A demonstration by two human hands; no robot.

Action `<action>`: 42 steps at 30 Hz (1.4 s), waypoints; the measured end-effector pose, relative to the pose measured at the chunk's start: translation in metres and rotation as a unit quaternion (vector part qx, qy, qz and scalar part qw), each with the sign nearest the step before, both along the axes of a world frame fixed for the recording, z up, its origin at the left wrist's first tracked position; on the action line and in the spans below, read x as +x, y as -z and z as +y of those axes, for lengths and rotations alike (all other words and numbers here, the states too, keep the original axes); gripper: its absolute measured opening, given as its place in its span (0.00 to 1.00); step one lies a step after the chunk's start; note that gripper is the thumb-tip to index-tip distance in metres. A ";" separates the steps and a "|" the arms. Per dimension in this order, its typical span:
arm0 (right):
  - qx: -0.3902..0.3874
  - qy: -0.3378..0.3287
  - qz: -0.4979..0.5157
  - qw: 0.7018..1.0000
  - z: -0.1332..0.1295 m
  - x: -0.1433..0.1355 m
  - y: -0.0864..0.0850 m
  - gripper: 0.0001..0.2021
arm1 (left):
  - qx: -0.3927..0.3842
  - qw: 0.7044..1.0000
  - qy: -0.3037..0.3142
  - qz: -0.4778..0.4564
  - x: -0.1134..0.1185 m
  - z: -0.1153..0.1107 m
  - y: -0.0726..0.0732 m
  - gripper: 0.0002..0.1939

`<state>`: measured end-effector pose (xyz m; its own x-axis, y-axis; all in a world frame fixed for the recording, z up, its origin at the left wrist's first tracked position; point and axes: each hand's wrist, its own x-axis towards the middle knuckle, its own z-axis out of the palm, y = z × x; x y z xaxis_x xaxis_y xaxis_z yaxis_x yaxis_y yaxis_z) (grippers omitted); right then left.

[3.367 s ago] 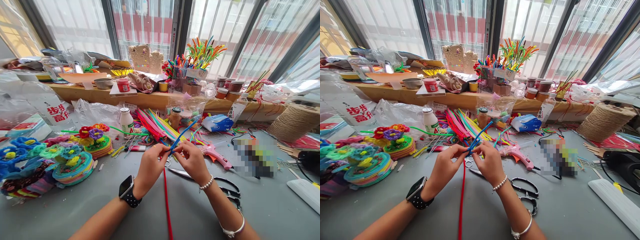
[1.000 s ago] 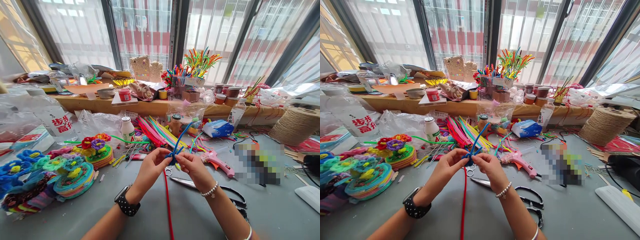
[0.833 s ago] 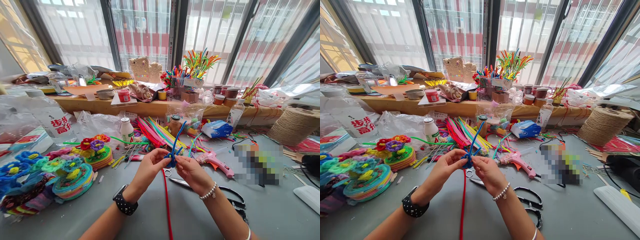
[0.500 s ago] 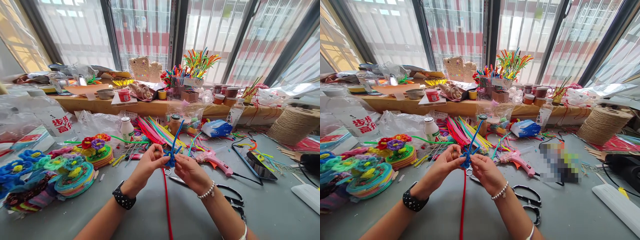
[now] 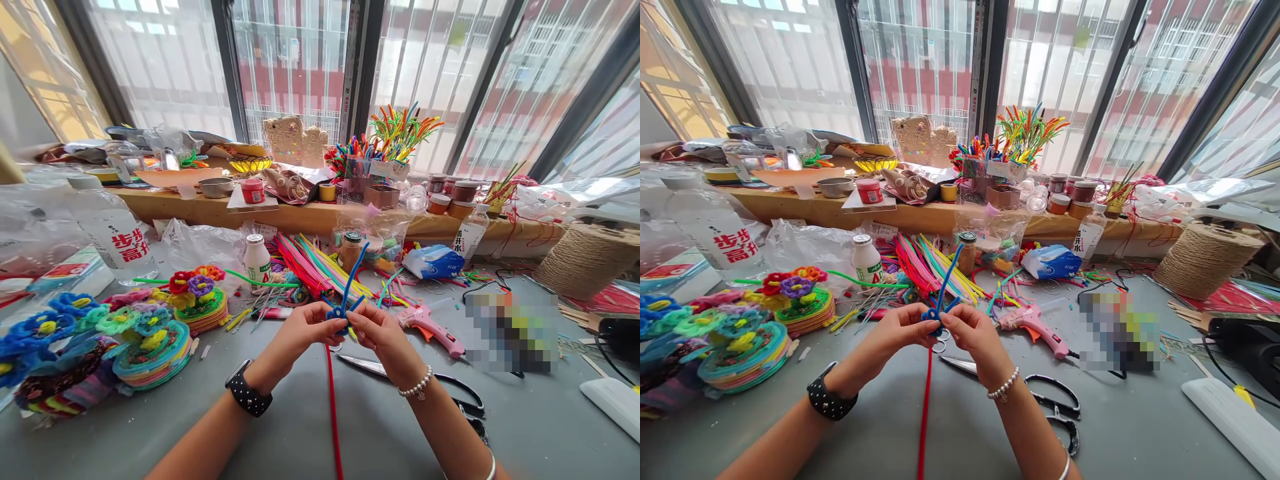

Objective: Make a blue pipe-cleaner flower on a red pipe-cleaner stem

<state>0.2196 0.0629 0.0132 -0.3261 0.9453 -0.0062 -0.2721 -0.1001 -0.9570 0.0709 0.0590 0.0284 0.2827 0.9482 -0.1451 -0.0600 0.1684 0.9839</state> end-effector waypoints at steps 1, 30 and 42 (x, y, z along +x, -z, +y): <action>0.003 0.004 -0.002 1.000 0.001 0.001 0.000 0.13 | -0.009 1.000 0.013 0.009 -0.001 0.000 0.001 0.12; -0.007 -0.002 -0.159 0.987 0.003 0.004 0.004 0.15 | 0.058 0.986 0.070 0.139 -0.001 0.000 0.005 0.11; -0.056 -0.027 -0.055 0.997 0.003 0.006 0.002 0.14 | 0.013 0.995 0.067 0.066 -0.004 0.002 0.005 0.11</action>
<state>0.2261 0.0663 0.0112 -0.3684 0.9177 -0.1486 -0.1569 -0.2189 -0.9630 0.0669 0.0613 0.0233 0.3863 0.9073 -0.1661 0.0917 0.1414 0.9857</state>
